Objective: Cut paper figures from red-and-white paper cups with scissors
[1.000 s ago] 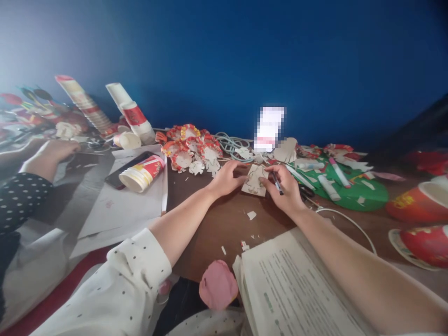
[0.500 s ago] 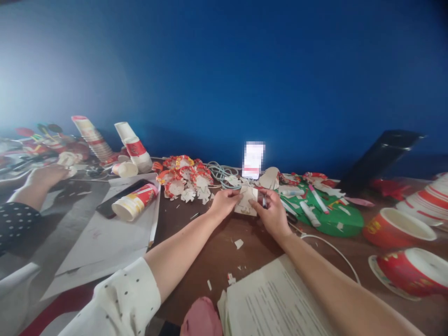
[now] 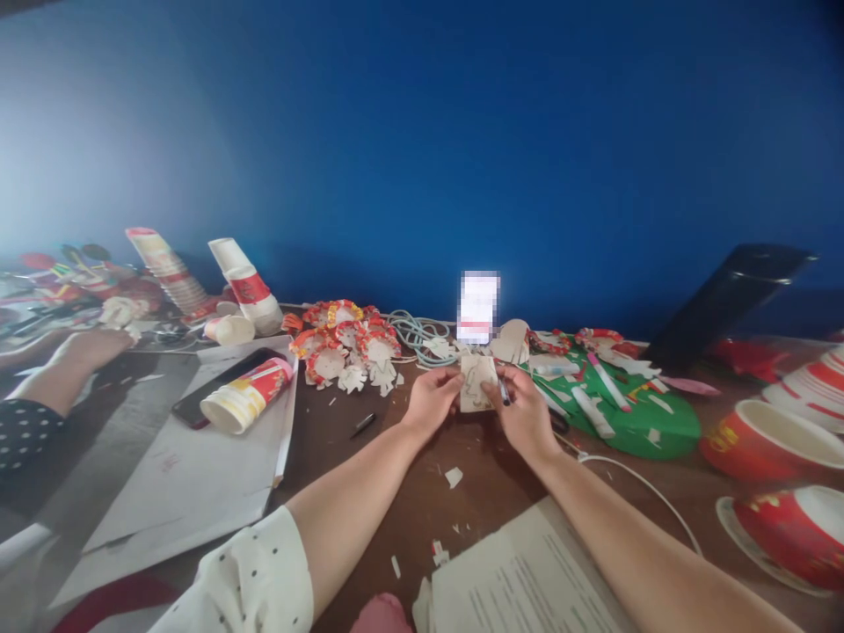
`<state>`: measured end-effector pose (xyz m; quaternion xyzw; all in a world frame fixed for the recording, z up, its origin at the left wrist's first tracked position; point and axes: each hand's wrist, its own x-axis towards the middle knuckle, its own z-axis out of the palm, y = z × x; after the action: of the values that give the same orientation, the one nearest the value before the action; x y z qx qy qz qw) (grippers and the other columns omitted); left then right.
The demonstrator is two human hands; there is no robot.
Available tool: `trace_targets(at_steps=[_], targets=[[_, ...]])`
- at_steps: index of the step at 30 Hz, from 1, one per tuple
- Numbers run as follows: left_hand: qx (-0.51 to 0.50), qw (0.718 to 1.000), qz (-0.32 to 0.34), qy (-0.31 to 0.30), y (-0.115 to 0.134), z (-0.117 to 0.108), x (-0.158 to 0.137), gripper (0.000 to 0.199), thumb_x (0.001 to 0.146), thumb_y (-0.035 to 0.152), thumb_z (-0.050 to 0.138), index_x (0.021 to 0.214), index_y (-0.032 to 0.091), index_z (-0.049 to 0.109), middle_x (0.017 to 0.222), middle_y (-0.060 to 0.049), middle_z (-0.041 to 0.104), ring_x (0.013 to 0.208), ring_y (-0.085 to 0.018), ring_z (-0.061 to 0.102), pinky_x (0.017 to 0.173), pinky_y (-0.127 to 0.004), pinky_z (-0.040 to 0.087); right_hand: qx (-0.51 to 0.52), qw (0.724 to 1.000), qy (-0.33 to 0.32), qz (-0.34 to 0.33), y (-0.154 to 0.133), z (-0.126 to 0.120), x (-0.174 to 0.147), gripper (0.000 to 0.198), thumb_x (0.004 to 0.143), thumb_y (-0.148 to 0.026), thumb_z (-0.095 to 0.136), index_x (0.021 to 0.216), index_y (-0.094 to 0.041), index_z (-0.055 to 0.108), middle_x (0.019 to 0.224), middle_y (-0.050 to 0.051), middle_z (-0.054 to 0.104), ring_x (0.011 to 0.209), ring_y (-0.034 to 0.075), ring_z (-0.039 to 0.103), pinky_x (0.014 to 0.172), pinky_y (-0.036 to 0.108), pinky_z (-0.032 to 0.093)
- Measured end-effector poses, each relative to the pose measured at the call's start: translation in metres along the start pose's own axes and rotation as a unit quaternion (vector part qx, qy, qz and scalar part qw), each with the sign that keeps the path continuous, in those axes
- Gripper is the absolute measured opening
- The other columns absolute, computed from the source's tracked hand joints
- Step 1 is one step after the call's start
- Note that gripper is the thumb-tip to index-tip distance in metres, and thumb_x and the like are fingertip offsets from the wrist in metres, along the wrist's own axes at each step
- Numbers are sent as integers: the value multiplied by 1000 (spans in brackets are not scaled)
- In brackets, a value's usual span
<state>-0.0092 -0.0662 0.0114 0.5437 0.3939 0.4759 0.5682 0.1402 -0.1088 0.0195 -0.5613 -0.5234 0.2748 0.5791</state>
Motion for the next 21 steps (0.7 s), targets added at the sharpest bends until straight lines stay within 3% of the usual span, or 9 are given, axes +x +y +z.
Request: trace_targets(at_steps=[5,8,15,21], targets=[[33,998,4,61,-1,-2,3,24,77,38,63,82,15,68,51,4,50,45,-8,43,47,-22,35,-5,1000,1,-7,9,1,0,41,81,-52,62,106,-19,58,96,11,72,82,26,69,77,43,55],[52,994,16,92,0,-4,4,22,77,37,62,80,16,68,52,4,51,49,-9,46,51,-22,38,-19,1000,17,-16,13,0,-1,39,84,-47,61,111,-19,58,99,11,71,87,25,68,80,42,54],[26,983,6,182,4,-13,10,19,80,33,61,85,16,66,55,4,52,51,-9,48,53,-22,39,-87,995,16,-38,19,-3,-4,39,84,-40,61,115,-18,56,90,8,69,76,23,65,72,39,53],[-32,981,-14,189,3,-17,15,18,84,32,58,88,15,64,51,5,50,44,-8,44,46,-20,34,-167,983,-35,-67,16,-3,-9,36,82,-36,61,114,-20,58,89,8,69,75,24,65,74,40,52]])
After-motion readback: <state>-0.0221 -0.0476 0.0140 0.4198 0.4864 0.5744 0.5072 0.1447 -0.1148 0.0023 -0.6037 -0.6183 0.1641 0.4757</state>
